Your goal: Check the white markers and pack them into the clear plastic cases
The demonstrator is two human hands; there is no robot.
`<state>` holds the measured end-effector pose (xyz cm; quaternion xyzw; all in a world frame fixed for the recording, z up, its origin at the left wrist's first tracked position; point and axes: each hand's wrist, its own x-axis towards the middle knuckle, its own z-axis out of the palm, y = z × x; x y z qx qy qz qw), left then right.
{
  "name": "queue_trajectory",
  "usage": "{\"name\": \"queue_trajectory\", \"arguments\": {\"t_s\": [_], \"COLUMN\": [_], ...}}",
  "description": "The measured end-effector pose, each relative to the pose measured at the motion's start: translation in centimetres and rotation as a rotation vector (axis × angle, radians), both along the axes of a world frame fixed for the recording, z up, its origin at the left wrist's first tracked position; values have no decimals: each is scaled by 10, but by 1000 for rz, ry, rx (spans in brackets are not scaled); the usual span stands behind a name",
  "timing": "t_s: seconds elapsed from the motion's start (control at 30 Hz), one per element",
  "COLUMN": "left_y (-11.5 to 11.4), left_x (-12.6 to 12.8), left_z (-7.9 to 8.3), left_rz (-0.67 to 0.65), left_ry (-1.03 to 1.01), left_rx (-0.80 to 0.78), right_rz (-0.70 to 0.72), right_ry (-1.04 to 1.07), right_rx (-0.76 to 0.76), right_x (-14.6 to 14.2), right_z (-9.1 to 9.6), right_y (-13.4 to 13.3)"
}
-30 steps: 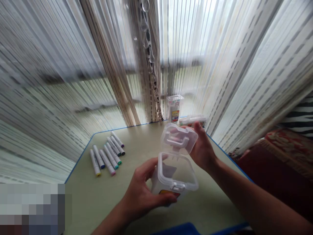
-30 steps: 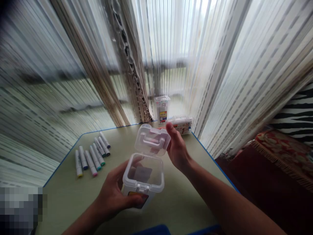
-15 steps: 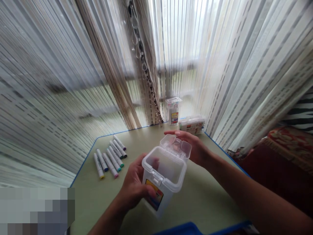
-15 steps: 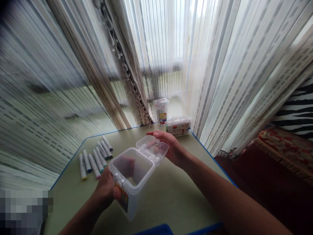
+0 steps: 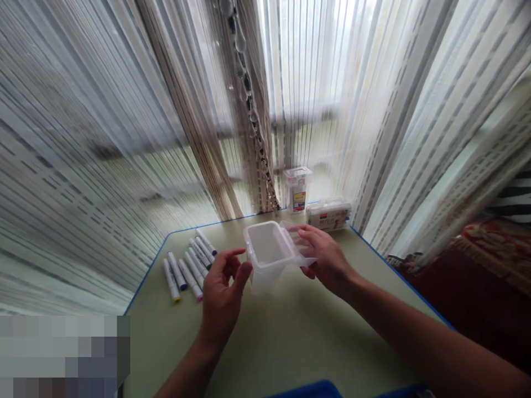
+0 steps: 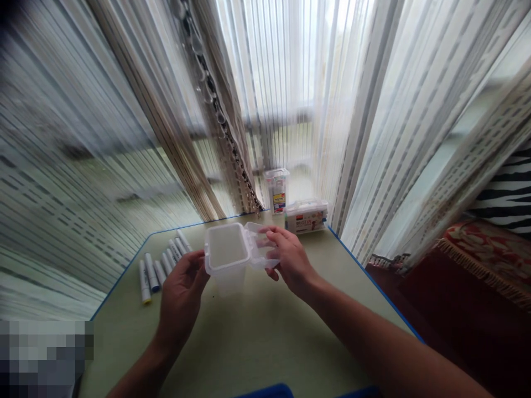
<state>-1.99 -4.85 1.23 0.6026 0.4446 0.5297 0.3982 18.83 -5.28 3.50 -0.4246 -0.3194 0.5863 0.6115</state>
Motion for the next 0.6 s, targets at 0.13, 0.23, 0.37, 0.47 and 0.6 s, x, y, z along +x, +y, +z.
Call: {"name": "queue_trajectory", "arguments": {"t_s": [0.13,0.23,0.37,0.47,0.6], "left_y": [-4,-11,-20,-21,-17], "left_x": [3,6,6,4,1], "left_z": [3,7,9,8,11], "left_rz": [27,27,-22,-58,22], "left_ry": [-17,-5,-11,-20,-39], "left_rx": [28,33,64,44,13], "right_rz": [-59,-102,-166,-190,-96], "right_ry": [-56,-106,-210,-370,-603], "right_rx": [50,100,192,269,306], "right_x": [-7,-11,-16,-21,-23], "right_z": [-8,-11,-17,-24,-29], "right_y": [-3,-6,-11,-15,-18]}}
